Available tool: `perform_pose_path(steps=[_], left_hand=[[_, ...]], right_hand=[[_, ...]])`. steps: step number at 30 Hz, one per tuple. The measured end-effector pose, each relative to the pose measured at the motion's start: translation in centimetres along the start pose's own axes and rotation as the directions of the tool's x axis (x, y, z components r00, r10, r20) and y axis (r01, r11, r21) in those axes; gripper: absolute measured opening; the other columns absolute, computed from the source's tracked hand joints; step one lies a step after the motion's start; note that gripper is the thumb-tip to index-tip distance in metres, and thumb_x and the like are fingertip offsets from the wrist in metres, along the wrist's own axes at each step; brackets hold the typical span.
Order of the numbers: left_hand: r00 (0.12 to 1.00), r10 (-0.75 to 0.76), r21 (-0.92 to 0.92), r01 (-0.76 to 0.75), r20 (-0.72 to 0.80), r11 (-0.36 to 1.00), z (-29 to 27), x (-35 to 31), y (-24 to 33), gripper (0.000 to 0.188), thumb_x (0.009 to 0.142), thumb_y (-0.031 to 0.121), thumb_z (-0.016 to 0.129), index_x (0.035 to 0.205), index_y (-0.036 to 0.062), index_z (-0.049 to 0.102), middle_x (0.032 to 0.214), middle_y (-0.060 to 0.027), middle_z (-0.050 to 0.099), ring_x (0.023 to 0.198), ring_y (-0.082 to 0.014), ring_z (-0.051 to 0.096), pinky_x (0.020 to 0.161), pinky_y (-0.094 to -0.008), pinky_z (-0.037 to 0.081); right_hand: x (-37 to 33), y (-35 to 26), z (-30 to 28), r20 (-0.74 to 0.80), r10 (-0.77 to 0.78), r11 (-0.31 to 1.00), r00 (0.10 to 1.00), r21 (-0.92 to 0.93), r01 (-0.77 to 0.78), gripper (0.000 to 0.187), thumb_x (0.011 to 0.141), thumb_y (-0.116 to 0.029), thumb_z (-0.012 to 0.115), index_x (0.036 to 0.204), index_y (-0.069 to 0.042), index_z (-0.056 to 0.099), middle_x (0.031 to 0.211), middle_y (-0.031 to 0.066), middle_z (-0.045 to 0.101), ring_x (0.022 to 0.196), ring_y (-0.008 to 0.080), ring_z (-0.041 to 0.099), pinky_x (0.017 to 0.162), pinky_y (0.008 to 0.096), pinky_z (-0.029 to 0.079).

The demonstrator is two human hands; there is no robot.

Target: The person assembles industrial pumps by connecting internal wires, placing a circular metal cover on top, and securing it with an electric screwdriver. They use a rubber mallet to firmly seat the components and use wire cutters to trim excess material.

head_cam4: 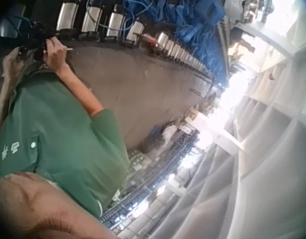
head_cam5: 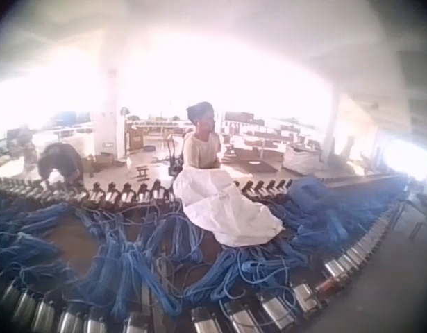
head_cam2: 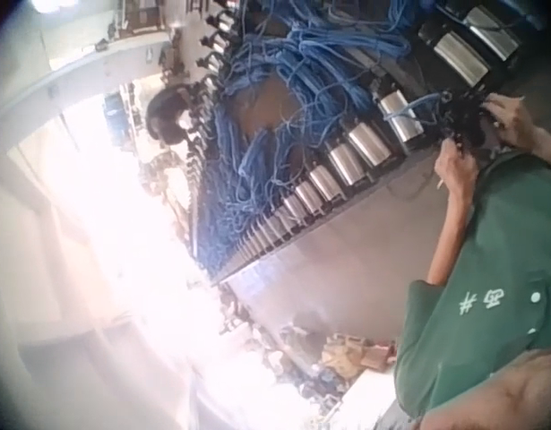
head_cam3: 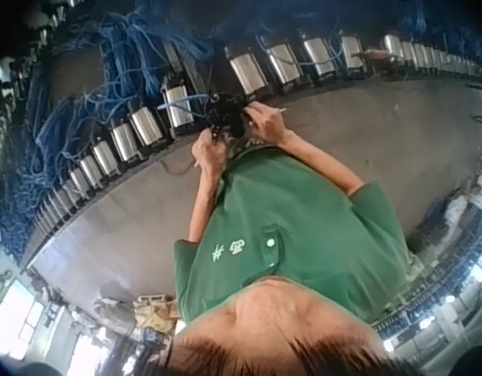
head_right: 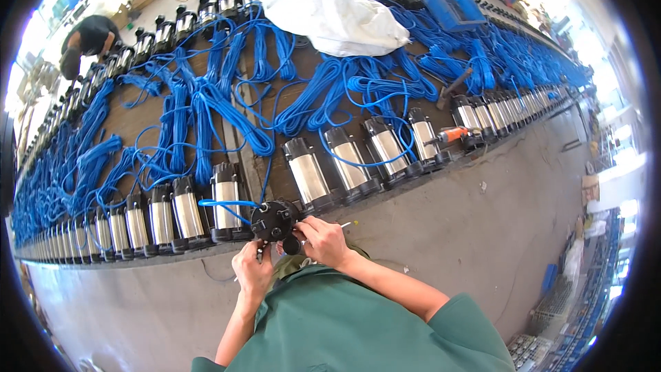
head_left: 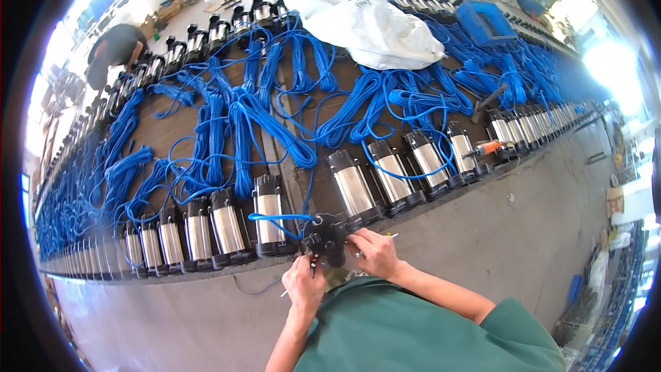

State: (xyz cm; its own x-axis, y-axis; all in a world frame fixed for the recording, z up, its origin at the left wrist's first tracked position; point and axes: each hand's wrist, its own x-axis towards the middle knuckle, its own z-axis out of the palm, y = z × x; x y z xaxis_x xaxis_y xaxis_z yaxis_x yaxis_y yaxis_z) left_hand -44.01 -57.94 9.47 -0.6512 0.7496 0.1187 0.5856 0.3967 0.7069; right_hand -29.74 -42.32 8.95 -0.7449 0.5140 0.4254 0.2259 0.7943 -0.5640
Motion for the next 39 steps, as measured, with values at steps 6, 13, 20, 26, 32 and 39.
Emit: perform_pose_path(steps=[6,13,20,26,32,39], left_hand=[[0.988,0.065,0.164,-0.088,0.138,0.983,-0.8,0.5,0.3,0.018,0.084,0.014,0.075,0.093,0.0021,0.064,0.082,-0.0154,0.068,0.068,-0.0396,0.067,0.064,-0.0464,0.054],[0.957,0.223,0.113,-0.246,0.187,0.963,-2.6,1.4,0.1,0.026,0.082,0.013,0.078,0.097,0.0037,0.059,0.087,-0.0148,0.062,0.071,-0.0357,0.066,0.060,-0.0448,0.053],[0.937,0.320,-0.225,-0.344,-0.138,0.912,-9.9,2.8,8.3,0.006,0.097,0.006,0.055,0.096,0.0006,0.053,0.076,-0.0098,0.047,0.060,-0.0197,0.048,0.055,-0.0318,0.039],[0.939,-0.184,-0.850,0.342,0.292,0.401,-4.9,5.7,15.3,0.023,0.106,0.018,0.040,0.102,0.0024,0.057,0.095,-0.0058,0.055,0.089,-0.0140,0.056,0.082,-0.0287,0.045],[0.632,-0.434,-0.750,0.636,0.642,-0.183,8.6,10.2,18.4,0.035,0.112,0.029,0.037,0.124,0.0056,0.059,0.120,-0.0080,0.067,0.113,-0.0201,0.065,0.101,-0.0362,0.052],[0.623,-0.358,-0.718,0.586,0.695,-0.375,24.8,16.2,25.1,0.032,0.109,0.037,0.038,0.102,0.0097,0.055,0.089,-0.0080,0.062,0.081,-0.0229,0.060,0.074,-0.0368,0.052]], right_hand=[[-0.1,-0.4,0.8,0.059,0.097,0.995,0.994,-0.004,-0.097,0.024,0.088,-0.007,0.069,0.108,-0.004,0.056,0.094,0.0129,0.061,0.074,0.0329,0.067,0.059,0.0385,0.053],[2.1,-1.2,-0.2,-0.169,-0.005,0.871,0.986,0.484,0.087,0.031,0.086,0.013,0.057,0.109,-0.003,0.044,0.085,0.0135,0.063,0.064,0.0219,0.059,0.057,0.0303,0.050],[6.4,-6.3,-6.1,-0.208,-0.071,0.742,0.975,0.643,0.192,0.023,0.097,0.007,0.054,0.114,-0.002,0.042,0.078,0.0079,0.059,0.064,0.0156,0.057,0.056,0.0292,0.048],[9.5,-9.0,-10.9,-0.012,0.029,0.857,1.000,0.515,-0.018,0.020,0.104,-0.004,0.053,0.122,0.001,0.046,0.086,0.0170,0.064,0.073,0.0340,0.066,0.068,0.0398,0.053],[9.5,3.3,-12.2,0.126,0.075,0.981,0.989,0.169,-0.096,0.017,0.098,-0.009,0.057,0.112,0.000,0.053,0.103,0.0215,0.060,0.100,0.0424,0.059,0.087,0.0485,0.048],[8.2,18.1,-22.1,0.346,0.543,0.803,0.765,0.053,-0.594,0.088,0.097,-0.062,0.059,0.142,0.011,0.037,0.122,0.0276,0.061,0.117,0.0438,0.059,0.100,0.0491,0.046]])
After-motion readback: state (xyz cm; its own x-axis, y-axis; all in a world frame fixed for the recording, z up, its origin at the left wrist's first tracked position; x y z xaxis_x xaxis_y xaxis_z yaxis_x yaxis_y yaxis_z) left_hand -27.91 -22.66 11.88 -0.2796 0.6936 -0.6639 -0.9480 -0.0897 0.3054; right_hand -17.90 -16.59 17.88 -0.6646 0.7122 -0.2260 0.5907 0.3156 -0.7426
